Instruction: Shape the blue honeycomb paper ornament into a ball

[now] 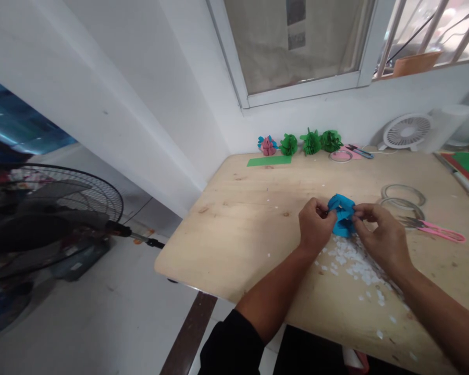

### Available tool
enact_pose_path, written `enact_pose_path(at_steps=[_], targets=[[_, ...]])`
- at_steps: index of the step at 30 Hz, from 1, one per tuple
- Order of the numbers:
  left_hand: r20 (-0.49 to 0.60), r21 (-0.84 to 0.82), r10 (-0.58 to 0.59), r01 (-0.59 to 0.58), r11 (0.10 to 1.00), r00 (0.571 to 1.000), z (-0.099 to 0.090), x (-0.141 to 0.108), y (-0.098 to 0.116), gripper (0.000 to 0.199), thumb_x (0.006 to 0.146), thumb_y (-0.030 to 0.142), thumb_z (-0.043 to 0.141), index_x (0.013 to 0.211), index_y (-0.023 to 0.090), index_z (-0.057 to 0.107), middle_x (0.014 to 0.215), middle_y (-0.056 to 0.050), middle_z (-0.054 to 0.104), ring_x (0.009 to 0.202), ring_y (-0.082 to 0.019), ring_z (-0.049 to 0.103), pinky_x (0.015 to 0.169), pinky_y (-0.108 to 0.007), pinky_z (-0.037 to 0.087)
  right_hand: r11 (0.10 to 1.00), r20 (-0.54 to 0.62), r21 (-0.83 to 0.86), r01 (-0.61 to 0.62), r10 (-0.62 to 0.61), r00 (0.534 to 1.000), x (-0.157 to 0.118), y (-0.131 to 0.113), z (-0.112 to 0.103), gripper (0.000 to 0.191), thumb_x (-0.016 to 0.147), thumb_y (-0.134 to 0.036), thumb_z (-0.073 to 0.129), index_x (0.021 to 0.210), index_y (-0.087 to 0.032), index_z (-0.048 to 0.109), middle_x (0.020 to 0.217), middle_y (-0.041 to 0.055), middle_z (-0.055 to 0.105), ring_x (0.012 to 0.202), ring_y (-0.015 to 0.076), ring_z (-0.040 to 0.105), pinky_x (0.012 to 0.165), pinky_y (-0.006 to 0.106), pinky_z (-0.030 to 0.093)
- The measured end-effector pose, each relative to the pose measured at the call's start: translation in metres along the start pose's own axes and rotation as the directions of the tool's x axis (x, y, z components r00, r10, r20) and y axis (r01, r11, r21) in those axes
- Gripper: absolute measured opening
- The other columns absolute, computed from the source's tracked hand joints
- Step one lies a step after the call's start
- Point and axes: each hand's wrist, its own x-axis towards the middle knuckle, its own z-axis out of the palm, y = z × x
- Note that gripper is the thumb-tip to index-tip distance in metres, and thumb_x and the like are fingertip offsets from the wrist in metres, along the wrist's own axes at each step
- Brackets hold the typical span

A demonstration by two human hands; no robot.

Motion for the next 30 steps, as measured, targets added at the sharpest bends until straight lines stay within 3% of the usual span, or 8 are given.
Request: enact_pose_path(at_steps=[11,30], targets=[[0.007,-0.010,0.011,-0.011,1.000,1.000,0.0033,0.0003,-0.0041,0.026,0.073,0.024,0.074,0.065,0.022,0.050,0.060,0.005,0.051,0.061,-0.012,0.050,0.064,-0.025,0.040,0.997,-0.011,0.049,-0.059,0.060,0.998,0.0016,-0.0012,0.0006,0.023,0.080,-0.045,0.061,0.089,-0.025,0.066,0.075,0.0039,0.068,0.071,0.0236,0.065,0.069,0.038,0.052],[-0.009,0.080,0.049,-0.048,0.996,0.999,0.0042,-0.0021,-0.0014,0.017,0.079,0.020,0.067,0.071,0.021,0.053,0.067,0.004,0.056,0.062,-0.012,0.054,0.065,-0.024,0.042,0.983,-0.030,-0.098,0.154,-0.158,0.987,-0.0004,0.0051,0.0047,0.015,0.085,-0.034,0.056,0.074,-0.025,0.061,0.076,0.0074,0.070,0.072,0.0253,0.064,0.071,0.039,0.049]])
